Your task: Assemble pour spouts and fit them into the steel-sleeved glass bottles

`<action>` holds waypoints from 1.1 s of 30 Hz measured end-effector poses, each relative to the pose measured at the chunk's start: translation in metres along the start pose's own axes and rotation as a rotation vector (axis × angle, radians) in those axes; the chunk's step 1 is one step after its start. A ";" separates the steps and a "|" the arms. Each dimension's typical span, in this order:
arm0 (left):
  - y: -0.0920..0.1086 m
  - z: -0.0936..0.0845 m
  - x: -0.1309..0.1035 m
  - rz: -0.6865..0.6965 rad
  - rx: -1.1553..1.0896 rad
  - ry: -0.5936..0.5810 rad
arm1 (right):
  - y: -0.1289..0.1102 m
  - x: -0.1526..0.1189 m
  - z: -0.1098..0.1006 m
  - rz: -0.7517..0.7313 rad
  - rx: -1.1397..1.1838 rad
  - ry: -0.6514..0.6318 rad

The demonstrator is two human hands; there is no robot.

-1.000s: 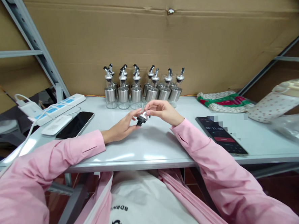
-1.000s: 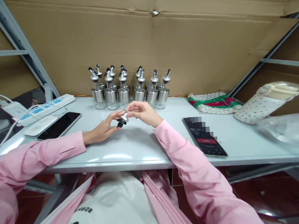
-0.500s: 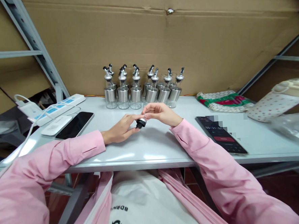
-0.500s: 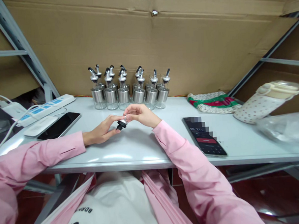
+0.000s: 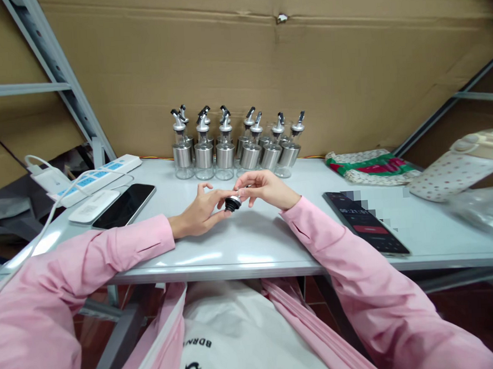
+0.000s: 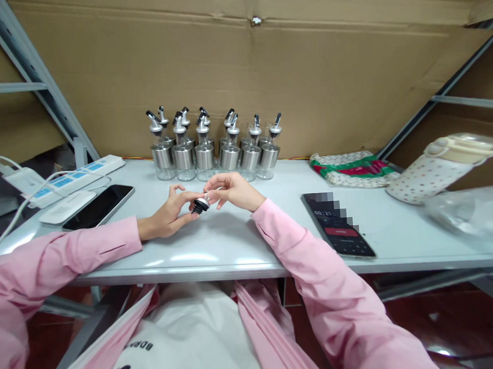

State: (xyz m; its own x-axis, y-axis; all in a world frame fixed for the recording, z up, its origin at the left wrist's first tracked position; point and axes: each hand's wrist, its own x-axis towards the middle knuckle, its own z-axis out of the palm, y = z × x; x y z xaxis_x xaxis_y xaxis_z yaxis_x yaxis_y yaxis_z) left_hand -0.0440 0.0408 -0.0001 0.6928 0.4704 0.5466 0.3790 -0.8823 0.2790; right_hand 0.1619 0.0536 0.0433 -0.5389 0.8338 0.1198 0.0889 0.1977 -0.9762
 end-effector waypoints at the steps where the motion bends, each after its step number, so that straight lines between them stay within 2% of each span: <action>1: 0.000 0.000 0.000 -0.010 -0.005 -0.001 | 0.000 0.000 0.000 0.003 0.005 0.005; 6: -0.002 0.000 0.000 -0.011 -0.054 0.040 | 0.005 0.001 0.004 0.008 0.028 0.002; 11: -0.004 0.002 0.004 -0.112 -0.273 0.116 | 0.009 0.002 0.008 -0.071 -0.027 -0.013; 16: -0.003 0.002 0.007 -0.261 -0.325 0.122 | 0.010 0.002 0.006 -0.240 -0.249 0.111; 20: -0.001 0.001 0.008 -0.289 -0.329 0.132 | 0.011 0.001 0.005 -0.333 -0.447 0.115; 24: -0.002 0.001 0.007 -0.243 -0.336 0.112 | 0.011 0.001 0.005 -0.298 -0.450 0.097; 28: -0.004 0.001 0.006 -0.185 -0.335 0.111 | 0.011 0.002 0.005 -0.298 -0.505 0.137; 33: -0.004 0.002 0.006 -0.184 -0.320 0.108 | 0.014 0.001 0.009 -0.220 -0.417 0.037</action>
State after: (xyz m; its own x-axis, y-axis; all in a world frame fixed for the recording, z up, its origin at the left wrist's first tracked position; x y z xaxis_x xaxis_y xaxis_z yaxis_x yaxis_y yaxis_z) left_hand -0.0401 0.0475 0.0000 0.5562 0.6323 0.5393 0.2686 -0.7509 0.6033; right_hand 0.1547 0.0524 0.0284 -0.5529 0.7653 0.3297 0.3087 0.5556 -0.7720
